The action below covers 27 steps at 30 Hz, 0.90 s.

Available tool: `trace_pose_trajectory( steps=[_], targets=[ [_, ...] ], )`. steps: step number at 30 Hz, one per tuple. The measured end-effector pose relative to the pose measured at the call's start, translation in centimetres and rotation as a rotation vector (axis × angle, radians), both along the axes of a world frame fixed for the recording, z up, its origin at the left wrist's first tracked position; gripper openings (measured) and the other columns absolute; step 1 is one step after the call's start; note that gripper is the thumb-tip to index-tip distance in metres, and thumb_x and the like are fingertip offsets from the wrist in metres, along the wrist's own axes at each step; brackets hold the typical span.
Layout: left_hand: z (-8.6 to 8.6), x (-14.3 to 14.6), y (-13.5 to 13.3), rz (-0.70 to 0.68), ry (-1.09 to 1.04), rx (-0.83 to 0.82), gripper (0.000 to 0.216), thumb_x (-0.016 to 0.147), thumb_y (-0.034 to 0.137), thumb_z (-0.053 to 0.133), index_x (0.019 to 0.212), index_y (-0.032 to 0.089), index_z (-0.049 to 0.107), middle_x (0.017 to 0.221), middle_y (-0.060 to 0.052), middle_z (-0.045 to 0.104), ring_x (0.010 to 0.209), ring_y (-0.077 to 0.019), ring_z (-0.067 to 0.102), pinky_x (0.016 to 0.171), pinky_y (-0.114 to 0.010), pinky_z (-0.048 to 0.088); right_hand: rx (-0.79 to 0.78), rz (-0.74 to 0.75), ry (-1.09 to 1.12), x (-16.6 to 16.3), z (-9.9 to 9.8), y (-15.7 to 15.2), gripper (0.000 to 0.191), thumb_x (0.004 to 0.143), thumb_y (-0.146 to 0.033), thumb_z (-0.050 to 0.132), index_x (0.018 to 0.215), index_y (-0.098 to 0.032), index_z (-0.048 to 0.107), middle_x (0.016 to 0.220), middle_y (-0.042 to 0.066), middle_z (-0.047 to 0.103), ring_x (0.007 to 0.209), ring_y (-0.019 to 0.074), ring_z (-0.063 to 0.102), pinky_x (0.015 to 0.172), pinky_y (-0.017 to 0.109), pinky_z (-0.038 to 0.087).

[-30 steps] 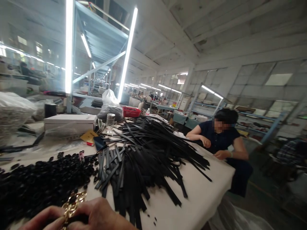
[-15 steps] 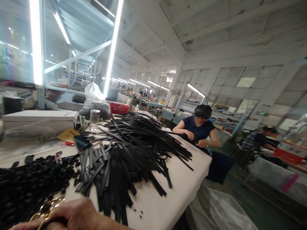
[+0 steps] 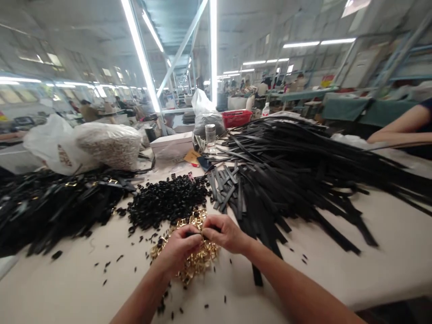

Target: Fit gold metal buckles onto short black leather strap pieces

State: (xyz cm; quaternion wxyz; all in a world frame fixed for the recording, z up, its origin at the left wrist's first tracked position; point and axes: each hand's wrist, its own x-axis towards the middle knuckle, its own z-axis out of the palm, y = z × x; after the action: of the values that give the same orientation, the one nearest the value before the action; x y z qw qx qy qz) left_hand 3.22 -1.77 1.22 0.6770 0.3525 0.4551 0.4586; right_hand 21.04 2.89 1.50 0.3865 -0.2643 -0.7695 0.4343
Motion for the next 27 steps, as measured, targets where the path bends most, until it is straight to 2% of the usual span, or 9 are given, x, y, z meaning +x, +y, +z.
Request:
trace_pose_trajectory(
  steps=[4, 7, 9, 11, 13, 16, 21, 25, 27],
  targets=[
    [0.1, -0.3, -0.2, -0.034, -0.096, -0.066, 0.019, 0.063, 0.028, 0.083, 0.071, 0.017, 0.069, 0.071, -0.001, 0.061, 0.058, -0.01, 0.052, 0.06, -0.023, 0.047, -0.107, 0.052, 0.06, 0.1, -0.2, 0.1, 0.022, 0.085, -0.032, 0.059, 0.073, -0.013, 0.06, 0.062, -0.003, 0.051, 0.055, 0.0067, 0.042, 0.051, 0.018, 0.035],
    [0.0, -0.4, -0.3, -0.03, -0.137, -0.084, 0.022, 0.06, 0.024, 0.085, 0.067, 0.016, 0.065, 0.065, 0.001, 0.057, 0.054, -0.0073, 0.047, 0.054, -0.02, 0.043, -0.274, 0.151, 0.103, 0.3, -0.4, 0.2, 0.03, 0.085, -0.042, 0.06, 0.077, -0.012, 0.06, 0.061, -0.004, 0.048, 0.051, 0.0054, 0.04, 0.046, 0.016, 0.033],
    [0.0, -0.5, -0.3, -0.018, -0.152, -0.068, 0.027, 0.057, 0.023, 0.085, 0.065, 0.016, 0.061, 0.061, 0.003, 0.052, 0.051, -0.0054, 0.043, 0.051, -0.017, 0.038, -0.387, 0.243, 0.084, 0.5, -0.3, 0.3, 0.034, 0.082, -0.047, 0.063, 0.082, -0.012, 0.061, 0.062, -0.004, 0.05, 0.051, 0.0054, 0.043, 0.047, 0.016, 0.036],
    [0.0, -0.6, -0.2, 0.002, -0.141, -0.036, 0.031, 0.057, 0.026, 0.085, 0.065, 0.015, 0.057, 0.06, 0.005, 0.048, 0.051, -0.0042, 0.04, 0.049, -0.015, 0.034, -0.433, 0.308, 0.03, 0.8, 0.0, 0.4, 0.034, 0.08, -0.046, 0.066, 0.087, -0.012, 0.062, 0.065, -0.004, 0.053, 0.053, 0.006, 0.047, 0.049, 0.016, 0.039],
    [0.1, -0.6, -0.2, 0.015, -0.07, 0.009, 0.032, 0.058, 0.026, 0.084, 0.066, 0.016, 0.056, 0.058, 0.006, 0.046, 0.05, -0.004, 0.038, 0.049, -0.014, 0.031, -0.401, 0.323, -0.04, 0.9, 0.2, 0.3, 0.028, 0.084, -0.041, 0.062, 0.086, -0.013, 0.063, 0.066, -0.003, 0.055, 0.053, 0.0064, 0.048, 0.049, 0.016, 0.04],
    [0.1, -0.5, -0.1, 0.021, 0.086, 0.074, 0.029, 0.058, 0.025, 0.082, 0.066, 0.016, 0.056, 0.054, 0.007, 0.044, 0.049, -0.0045, 0.036, 0.048, -0.015, 0.027, -0.212, 0.234, -0.114, 0.6, 0.3, 0.1, 0.023, 0.089, -0.031, 0.054, 0.077, -0.013, 0.062, 0.063, -0.003, 0.054, 0.053, 0.0064, 0.046, 0.05, 0.016, 0.036],
    [-0.4, -0.3, 0.3, -0.01, 0.149, 0.038, 0.028, 0.058, 0.028, 0.082, 0.072, 0.016, 0.06, 0.06, 0.005, 0.05, 0.053, -0.006, 0.038, 0.051, -0.017, 0.029, 0.03, 0.147, -0.17, 0.5, -0.3, 0.4, 0.022, 0.089, -0.024, 0.051, 0.072, -0.015, 0.059, 0.063, -0.003, 0.054, 0.057, 0.0077, 0.045, 0.055, 0.018, 0.036],
    [-0.8, -0.5, 0.3, -0.019, 0.214, 0.079, 0.033, 0.056, 0.036, 0.084, 0.07, 0.016, 0.061, 0.061, 0.003, 0.052, 0.055, -0.0086, 0.041, 0.053, -0.02, 0.031, -0.005, 0.131, -0.224, 0.7, 0.1, 0.0, 0.023, 0.089, -0.024, 0.05, 0.069, -0.016, 0.057, 0.062, -0.004, 0.051, 0.057, 0.008, 0.045, 0.054, 0.019, 0.034],
    [-1.5, -0.6, 0.5, -0.002, 0.242, 0.07, 0.039, 0.051, 0.042, 0.086, 0.063, 0.018, 0.057, 0.053, 0.005, 0.047, 0.051, -0.0089, 0.037, 0.051, -0.021, 0.029, -0.047, 0.114, -0.253, 0.7, 0.2, -0.2, 0.016, 0.084, -0.024, 0.056, 0.071, -0.017, 0.062, 0.062, -0.004, 0.052, 0.057, 0.0086, 0.045, 0.052, 0.019, 0.034]
  ],
)
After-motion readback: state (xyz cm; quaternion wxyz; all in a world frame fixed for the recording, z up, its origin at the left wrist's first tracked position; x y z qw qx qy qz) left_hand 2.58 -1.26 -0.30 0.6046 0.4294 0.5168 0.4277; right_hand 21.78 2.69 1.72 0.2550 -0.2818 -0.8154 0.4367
